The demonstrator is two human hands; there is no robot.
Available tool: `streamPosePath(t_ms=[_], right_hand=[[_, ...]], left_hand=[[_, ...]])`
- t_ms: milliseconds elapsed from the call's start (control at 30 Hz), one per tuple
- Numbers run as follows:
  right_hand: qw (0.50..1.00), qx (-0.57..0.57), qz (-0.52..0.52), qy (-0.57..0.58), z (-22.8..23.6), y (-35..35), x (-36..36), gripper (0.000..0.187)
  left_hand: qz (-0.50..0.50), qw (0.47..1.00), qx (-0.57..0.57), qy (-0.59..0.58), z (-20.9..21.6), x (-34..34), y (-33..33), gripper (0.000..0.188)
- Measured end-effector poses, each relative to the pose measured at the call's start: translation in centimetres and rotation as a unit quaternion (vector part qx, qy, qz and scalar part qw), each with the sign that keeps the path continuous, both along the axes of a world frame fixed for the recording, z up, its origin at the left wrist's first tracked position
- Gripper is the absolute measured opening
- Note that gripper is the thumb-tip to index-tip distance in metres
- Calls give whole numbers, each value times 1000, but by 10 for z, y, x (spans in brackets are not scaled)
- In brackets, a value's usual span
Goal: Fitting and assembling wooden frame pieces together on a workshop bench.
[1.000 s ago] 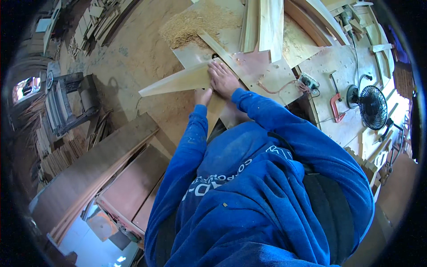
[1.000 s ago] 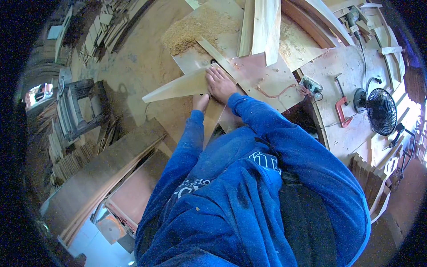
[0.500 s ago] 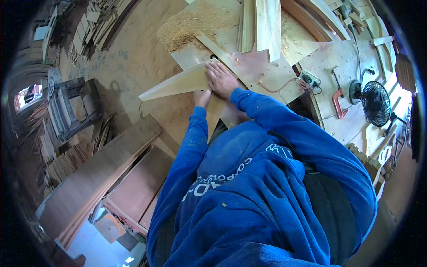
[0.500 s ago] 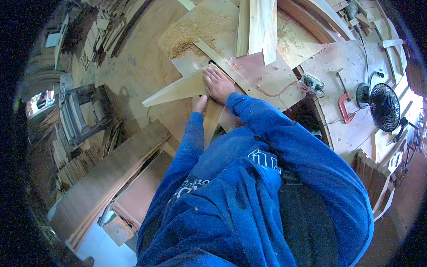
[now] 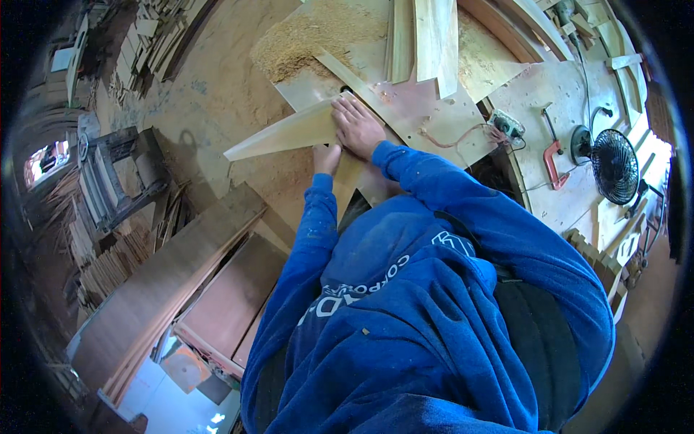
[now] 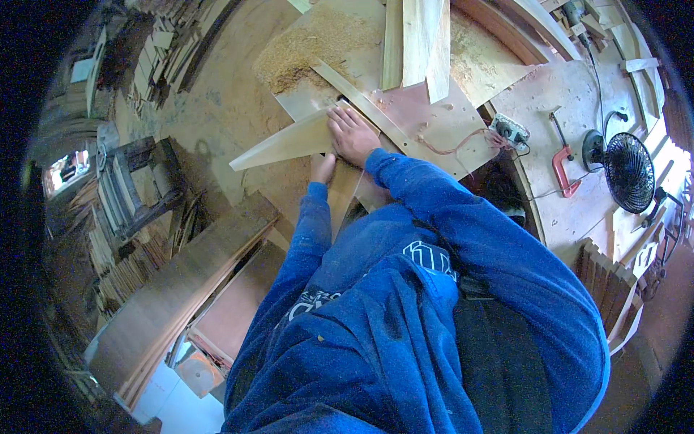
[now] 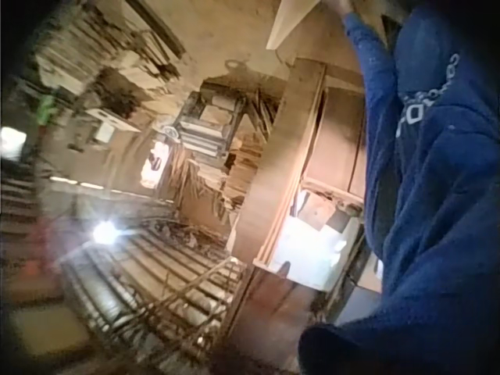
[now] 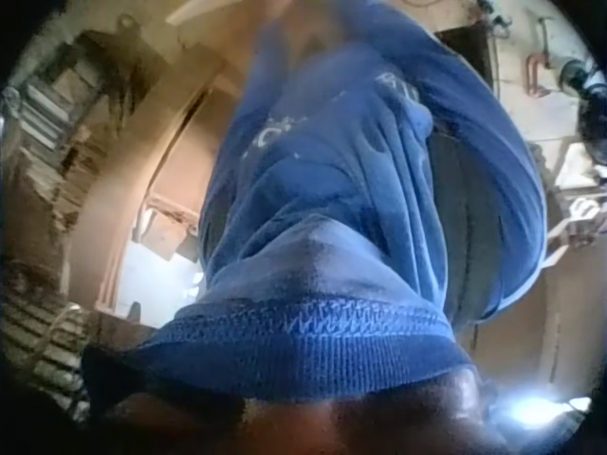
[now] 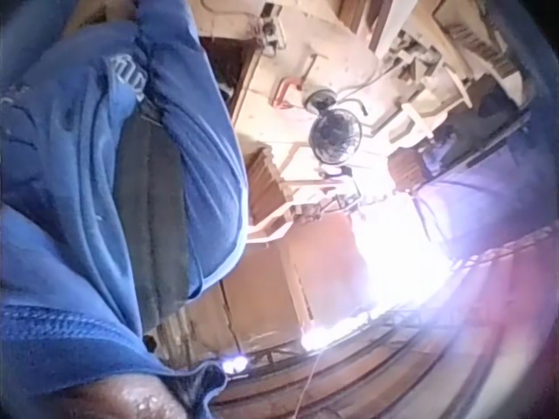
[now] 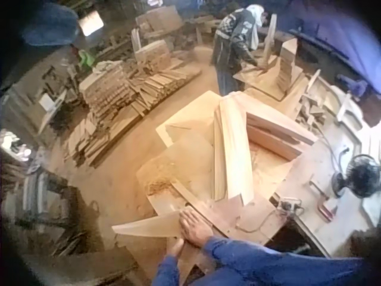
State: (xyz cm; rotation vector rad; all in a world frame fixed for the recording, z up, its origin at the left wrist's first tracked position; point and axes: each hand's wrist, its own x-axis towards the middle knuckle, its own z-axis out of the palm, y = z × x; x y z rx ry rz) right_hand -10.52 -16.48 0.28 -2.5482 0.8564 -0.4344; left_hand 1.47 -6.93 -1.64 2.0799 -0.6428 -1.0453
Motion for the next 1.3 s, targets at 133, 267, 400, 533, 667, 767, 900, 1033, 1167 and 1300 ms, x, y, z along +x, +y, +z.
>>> streamPosePath(t_ms=[133,267,400,533,667,767,900,1033,1167,1300], right_hand=[[1000,0,-4,-3,1,-1,-1,44],[1000,-15,-18,1,1,-1,-1,41],[1000,-13,-16,-3,4,1,4,41],[1000,0,-22,-9,0,-1,2,41],[1000,9,-22,-11,-2,1,2,41],[1000,13,-20,-13,0,1,4,40],[999,16,-26,-20,0,1,6,38],[999,10,-30,-18,-2,1,7,38],[999,3,-35,-26,-6,1,7,40],[998,5,-31,-51,-4,0,9,40]], left_hand=[[4,1000,-27,-4,-2,-2,-3,48],[-14,999,-27,-8,0,0,-2,48],[-32,999,7,-15,-11,11,3,48],[-3,1000,11,-4,5,3,-5,47],[-10,1000,16,-7,6,5,-4,45],[-25,1000,-1,-13,2,8,-4,45],[-31,999,8,-9,0,11,-3,47],[-45,999,8,12,7,12,-6,48],[-40,998,-17,34,19,5,-11,52],[-47,999,24,-7,18,7,-4,54]])
